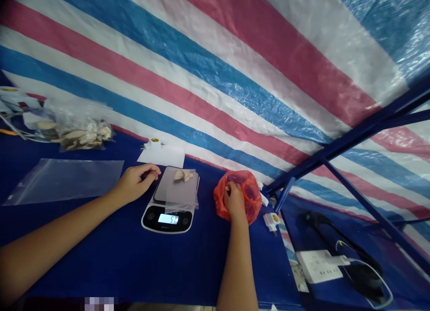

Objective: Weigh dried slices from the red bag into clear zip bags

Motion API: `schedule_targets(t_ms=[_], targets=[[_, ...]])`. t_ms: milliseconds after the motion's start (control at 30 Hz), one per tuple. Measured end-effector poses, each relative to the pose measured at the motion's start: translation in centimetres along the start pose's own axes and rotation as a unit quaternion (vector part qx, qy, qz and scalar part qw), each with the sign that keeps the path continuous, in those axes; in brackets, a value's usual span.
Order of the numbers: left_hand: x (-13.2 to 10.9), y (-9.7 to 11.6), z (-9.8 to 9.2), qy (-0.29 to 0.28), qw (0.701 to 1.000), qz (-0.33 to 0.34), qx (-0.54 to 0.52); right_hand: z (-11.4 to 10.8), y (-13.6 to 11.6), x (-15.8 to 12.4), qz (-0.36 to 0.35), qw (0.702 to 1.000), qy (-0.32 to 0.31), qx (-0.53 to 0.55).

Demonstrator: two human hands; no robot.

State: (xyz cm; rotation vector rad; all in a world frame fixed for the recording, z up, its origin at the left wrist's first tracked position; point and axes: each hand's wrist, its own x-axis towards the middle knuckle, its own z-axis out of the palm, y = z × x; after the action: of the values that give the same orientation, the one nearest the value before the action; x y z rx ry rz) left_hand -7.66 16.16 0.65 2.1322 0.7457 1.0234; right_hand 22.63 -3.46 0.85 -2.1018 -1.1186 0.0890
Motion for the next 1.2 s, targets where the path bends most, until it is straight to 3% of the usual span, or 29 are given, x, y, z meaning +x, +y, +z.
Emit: schedule_targets(t_ms=[200, 333, 400, 467, 500, 567, 933, 1067, 1133, 1200], targets=[[-0.2, -0.3, 0.1, 0.012, 1.000, -0.004, -0.002, -0.8, -0.3, 0.0, 0.061, 0.993, 0.081, 0.066], [-0.3, -0.2, 0.1, 0.009, 1.000, -0.002, -0.014, -1.8, -0.8, -0.3, 0.109, 0.977, 0.074, 0.166], [-0.3, -0.1, 0.1, 0.004, 1.000, -0.001, -0.018, -2.2, -1.2, -0.6, 0.143, 0.946, 0.053, 0.285], [-0.3, -0.1, 0.1, -0.002, 1.000, 0.002, -0.022, -2.6, -1.6, -0.8, 0.180, 0.892, 0.032, 0.414], [-0.3, -0.1, 0.1, -0.005, 1.000, 0.005, -0.024, -2.8, -1.7, -0.9, 0.194, 0.868, 0.023, 0.457], [-0.2, 0.0, 0.2, -0.009, 1.000, 0.008, -0.028, -3.0, -1.8, -0.9, 0.204, 0.848, 0.008, 0.489], [0.2, -0.2, 0.5, -0.032, 0.998, 0.011, -0.051, -3.7, -2.0, -0.6, 0.243, 0.827, 0.017, 0.506], [0.2, 0.0, 0.5, -0.016, 0.998, 0.011, -0.061, -4.1, -2.8, -1.1, 0.224, 0.823, 0.006, 0.522], [0.1, 0.1, 0.5, -0.015, 0.998, 0.008, -0.065, -4.4, -3.4, -1.7, 0.195, 0.835, -0.015, 0.514], [0.0, 0.4, 0.4, -0.016, 0.998, 0.015, -0.063, -4.6, -4.2, -2.5, 0.162, 0.850, -0.074, 0.496]])
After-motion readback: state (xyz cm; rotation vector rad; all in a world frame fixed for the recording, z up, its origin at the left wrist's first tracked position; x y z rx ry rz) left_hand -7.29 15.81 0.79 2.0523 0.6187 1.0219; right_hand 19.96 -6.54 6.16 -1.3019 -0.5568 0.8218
